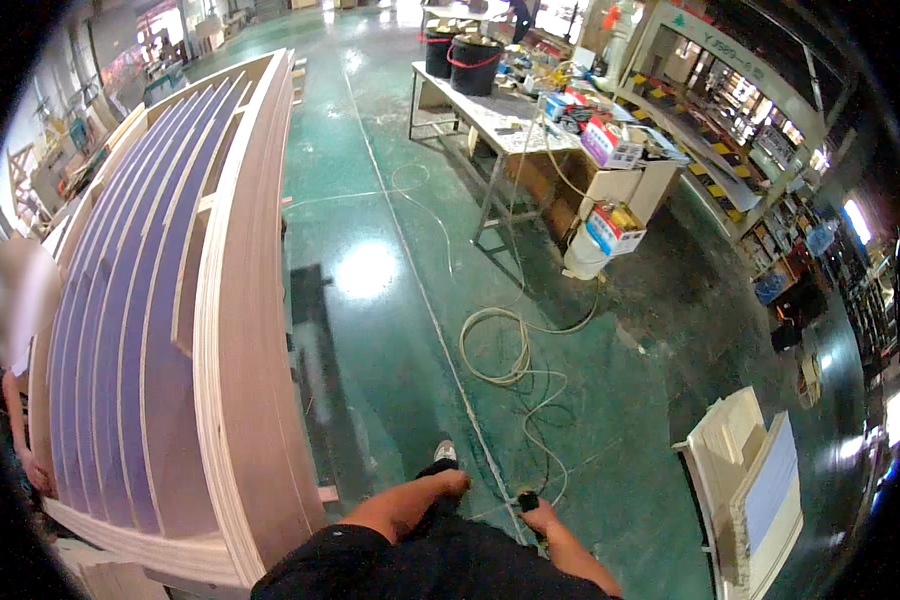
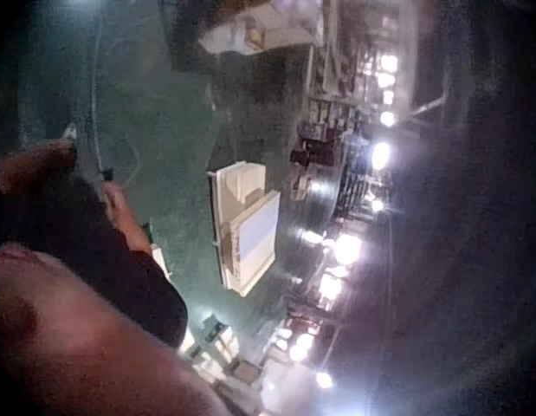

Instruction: The person assembles a large wooden structure by placing thin wooden strips onto a curved frame with purple backing. They use a pneumatic nail gun to secure the strips in place, working systematically along the frame's length. The person handles the wood strips and the nail gun throughout the process.

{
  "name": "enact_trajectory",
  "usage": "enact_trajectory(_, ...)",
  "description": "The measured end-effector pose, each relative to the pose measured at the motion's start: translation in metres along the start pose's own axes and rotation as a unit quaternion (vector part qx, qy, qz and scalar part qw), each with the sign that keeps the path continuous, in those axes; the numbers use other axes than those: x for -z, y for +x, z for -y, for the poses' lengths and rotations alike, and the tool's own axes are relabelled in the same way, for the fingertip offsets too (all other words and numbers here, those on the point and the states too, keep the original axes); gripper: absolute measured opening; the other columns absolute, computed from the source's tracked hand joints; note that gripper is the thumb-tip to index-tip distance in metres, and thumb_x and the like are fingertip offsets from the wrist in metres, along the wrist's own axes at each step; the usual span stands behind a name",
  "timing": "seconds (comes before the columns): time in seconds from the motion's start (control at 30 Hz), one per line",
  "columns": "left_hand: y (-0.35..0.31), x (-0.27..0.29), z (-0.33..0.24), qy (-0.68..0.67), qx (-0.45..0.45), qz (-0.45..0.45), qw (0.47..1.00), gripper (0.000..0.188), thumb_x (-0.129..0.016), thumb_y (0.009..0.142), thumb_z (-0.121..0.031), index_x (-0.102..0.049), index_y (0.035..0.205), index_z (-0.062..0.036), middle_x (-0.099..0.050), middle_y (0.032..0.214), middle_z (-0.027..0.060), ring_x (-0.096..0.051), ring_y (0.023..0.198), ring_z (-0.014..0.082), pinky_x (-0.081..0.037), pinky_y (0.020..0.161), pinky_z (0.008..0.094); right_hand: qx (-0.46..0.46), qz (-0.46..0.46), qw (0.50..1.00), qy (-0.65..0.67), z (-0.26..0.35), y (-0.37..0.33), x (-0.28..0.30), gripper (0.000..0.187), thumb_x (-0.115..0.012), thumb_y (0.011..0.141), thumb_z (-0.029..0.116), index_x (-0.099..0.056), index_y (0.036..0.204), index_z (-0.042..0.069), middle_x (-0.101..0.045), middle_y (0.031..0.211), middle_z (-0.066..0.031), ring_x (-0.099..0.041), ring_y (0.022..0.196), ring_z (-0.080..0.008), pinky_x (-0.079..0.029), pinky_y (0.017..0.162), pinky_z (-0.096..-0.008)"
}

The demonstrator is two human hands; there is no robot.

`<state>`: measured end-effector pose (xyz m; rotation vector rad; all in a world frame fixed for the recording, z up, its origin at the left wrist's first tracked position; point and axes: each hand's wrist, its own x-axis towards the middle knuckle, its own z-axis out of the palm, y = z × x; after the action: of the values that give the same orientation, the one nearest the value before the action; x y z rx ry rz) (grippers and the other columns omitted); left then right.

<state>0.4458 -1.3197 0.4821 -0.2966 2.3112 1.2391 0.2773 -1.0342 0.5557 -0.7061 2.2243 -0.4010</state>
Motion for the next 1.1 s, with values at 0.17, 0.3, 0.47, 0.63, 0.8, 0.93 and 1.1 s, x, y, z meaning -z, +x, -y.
enact_trajectory(0.17, 0.001, 0.186, -0.040, -0.197, -0.007, -0.098, 0.976, 0.033, -0.063, 0.092, -0.031, -0.070, 0.117, -0.0110, -0.075, 0.103, 0.0129, -0.070, 0.093, 0.0323, -0.055, 0.085, 0.0452, -0.265, 0.155, 0.951, 0.036, -0.061, 0.065, 0.080, 0.040, -0.078, 0.081, 0.034, -0.068, 0.096, -0.001, -0.069, 0.088, -0.0123, -0.066, 0.076, -0.0266, -0.050, 0.064, -0.0445)
enact_trajectory(0.3, -0.010, 0.297, 0.048, -0.210, 0.094, -0.204, 0.952, 0.035, -0.066, 0.091, -0.037, -0.070, 0.114, -0.0109, -0.075, 0.109, 0.0131, -0.071, 0.099, 0.0308, -0.055, 0.087, 0.0433, -0.287, 0.183, 0.940, 0.007, 0.007, 0.183, 0.142, 0.035, -0.076, 0.082, 0.030, -0.068, 0.097, -0.001, -0.070, 0.088, -0.0137, -0.067, 0.076, -0.0280, -0.051, 0.064, -0.0452)
enact_trajectory(0.47, -0.029, 0.370, 0.171, -0.244, 0.279, -0.303, 0.878, 0.038, -0.071, 0.087, -0.039, -0.072, 0.111, -0.0097, -0.075, 0.108, 0.0134, -0.070, 0.098, 0.0304, -0.055, 0.087, 0.0414, -0.160, 0.248, 0.950, -0.102, 0.086, 0.407, 0.166, 0.030, -0.073, 0.083, 0.025, -0.068, 0.099, 0.000, -0.070, 0.089, -0.0153, -0.067, 0.077, -0.0297, -0.051, 0.064, -0.0460)
enact_trajectory(0.63, -0.045, 0.451, 0.203, -0.347, 0.362, -0.316, 0.805, 0.036, -0.071, 0.088, -0.038, -0.073, 0.107, -0.0071, -0.075, 0.101, 0.0135, -0.071, 0.093, 0.0299, -0.055, 0.083, 0.0423, 0.431, 0.365, 0.697, -0.443, 0.179, 0.667, 0.200, 0.022, -0.066, 0.086, 0.020, -0.069, 0.098, 0.002, -0.071, 0.091, -0.0174, -0.068, 0.077, -0.0325, -0.052, 0.065, -0.0475)
enact_trajectory(0.8, -0.029, 0.534, 0.266, -0.426, 0.429, -0.398, 0.690, 0.032, -0.070, 0.087, -0.035, -0.072, 0.102, -0.0073, -0.074, 0.090, 0.0103, -0.069, 0.078, 0.0250, -0.054, 0.075, 0.0389, 0.089, 0.163, 0.966, -0.177, 0.535, 0.829, 0.240, 0.021, -0.073, 0.081, 0.015, -0.070, 0.095, 0.001, -0.066, 0.071, -0.0142, -0.063, 0.061, -0.0305, -0.049, 0.058, -0.0442)
enact_trajectory(0.93, 0.012, 0.636, 0.324, -0.428, 0.415, -0.452, 0.664, 0.031, -0.069, 0.088, -0.033, -0.071, 0.102, -0.0060, -0.074, 0.091, 0.0107, -0.069, 0.079, 0.0247, -0.054, 0.076, 0.0380, 0.145, 0.115, 0.983, -0.012, 0.721, 0.929, 0.285, 0.029, -0.077, 0.080, 0.007, -0.060, 0.103, 0.006, -0.063, 0.074, -0.0078, -0.061, 0.060, -0.0196, -0.049, 0.055, -0.0393)
enact_trajectory(1.1, 0.054, 0.835, 0.411, -0.395, 0.368, -0.494, 0.681, 0.032, -0.067, 0.089, -0.034, -0.071, 0.102, -0.0042, -0.074, 0.096, 0.0139, -0.071, 0.090, 0.0292, -0.055, 0.081, 0.0407, 0.122, 0.103, 0.987, 0.021, 0.852, 1.028, 0.288, 0.020, -0.075, 0.082, 0.006, -0.060, 0.095, 0.004, -0.061, 0.069, -0.0071, -0.059, 0.058, -0.0209, -0.047, 0.054, -0.0387)
